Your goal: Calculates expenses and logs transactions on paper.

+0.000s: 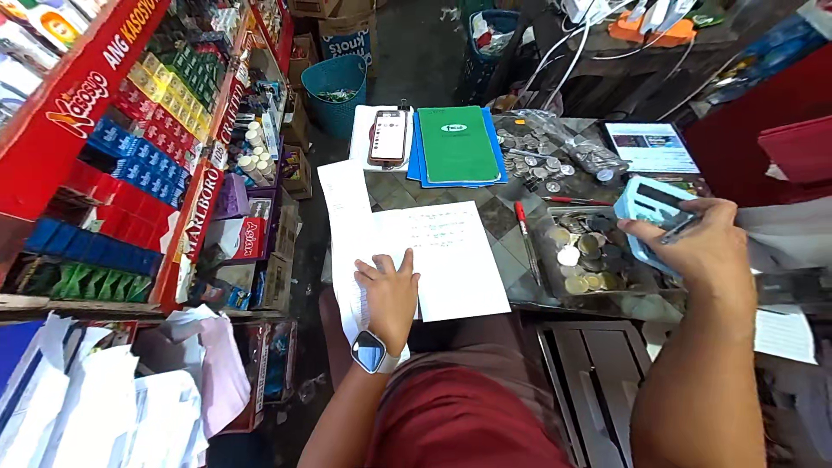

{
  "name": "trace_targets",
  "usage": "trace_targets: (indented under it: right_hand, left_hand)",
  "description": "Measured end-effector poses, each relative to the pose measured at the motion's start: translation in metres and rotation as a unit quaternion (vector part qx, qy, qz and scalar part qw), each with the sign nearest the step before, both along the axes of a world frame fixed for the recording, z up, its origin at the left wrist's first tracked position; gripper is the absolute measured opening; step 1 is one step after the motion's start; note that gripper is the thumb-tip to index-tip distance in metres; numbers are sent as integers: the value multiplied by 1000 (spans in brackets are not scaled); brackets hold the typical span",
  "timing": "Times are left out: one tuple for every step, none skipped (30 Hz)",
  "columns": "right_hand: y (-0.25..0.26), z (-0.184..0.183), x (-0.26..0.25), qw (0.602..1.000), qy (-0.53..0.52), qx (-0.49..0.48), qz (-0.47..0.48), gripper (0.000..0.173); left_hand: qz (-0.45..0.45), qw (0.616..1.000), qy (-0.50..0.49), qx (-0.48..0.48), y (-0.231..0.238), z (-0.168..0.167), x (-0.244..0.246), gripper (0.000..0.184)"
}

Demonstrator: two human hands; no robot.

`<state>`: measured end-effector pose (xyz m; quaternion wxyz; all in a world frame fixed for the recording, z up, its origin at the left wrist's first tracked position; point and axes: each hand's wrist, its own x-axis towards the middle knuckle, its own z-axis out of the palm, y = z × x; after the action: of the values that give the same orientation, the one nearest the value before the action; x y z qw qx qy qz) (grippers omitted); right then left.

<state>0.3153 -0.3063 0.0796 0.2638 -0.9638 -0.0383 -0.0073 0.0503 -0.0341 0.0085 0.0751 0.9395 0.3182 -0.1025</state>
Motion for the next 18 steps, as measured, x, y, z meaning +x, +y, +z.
trace_targets:
  right_hand:
    - [11, 10, -10, 1000, -20, -3, -4, 96]
    - [24, 19, -18, 999, -43, 5, 1, 96]
    - [40, 27, -25, 998, -60, 21, 11, 96]
    - [58, 34, -30, 997, -66, 43, 26, 96]
    - [78, 39, -34, 995, -62, 63, 42, 96]
    - [100, 42, -35, 994, -55, 78, 60, 96]
    - [123, 42, -34, 992, -50, 85, 84, 95]
    - [146, 38, -30, 989, -47, 86, 112, 93]
    - [169, 30, -24, 985, -43, 87, 140, 92]
    - [192, 19, -16, 982, -36, 84, 164, 91]
    - [213, 6, -8, 980, -29, 76, 183, 90]
    - [232, -10, -1, 977, -26, 65, 201, 88]
    - [247, -25, 6, 975, -27, 52, 215, 87]
    - [259, -39, 10, 973, -31, 42, 226, 86]
    - [267, -50, 12, 972, -34, 29, 231, 84]
    - [273, -61, 13, 972, -44, 20, 231, 83]
    - [275, -70, 13, 971, -56, 17, 231, 83]
    - [275, -77, 11, 970, -62, 15, 233, 83]
  left_hand:
    - [1, 1000, 9, -5, 0, 1, 1, 52]
    - [1, 1000, 14, -6, 0, 2, 0, 52]
    - [1, 1000, 18, -5, 0, 2, 0, 53]
    - [1, 1000, 22, -4, 0, 2, 0, 53]
    - [-1, 1000, 21, 1, 0, 1, 0, 53]
    - [-2, 1000, 18, 9, 0, 0, -1, 53]
    - [-4, 1000, 11, 19, 0, -2, -2, 52]
    - [-2, 1000, 6, 23, 0, -3, -2, 52]
    - [-1, 1000, 4, 24, 1, -4, -2, 52]
    - [-1, 1000, 7, 25, 1, -4, -2, 52]
    - [0, 1000, 10, 24, 1, -4, -2, 52]
    - [-2, 1000, 7, 29, 0, -5, -2, 52]
    - [-4, 999, 3, 36, 0, -7, -2, 52]
    - [-4, 999, -2, 39, 0, -7, -3, 52]
    - [-3, 999, -11, 42, -1, -8, -3, 52]
    - [-2, 999, -20, 44, -1, -9, -3, 51]
    - [-1, 999, -25, 45, -1, -9, -3, 51]
    - [0, 999, -27, 45, -2, -9, -3, 51]
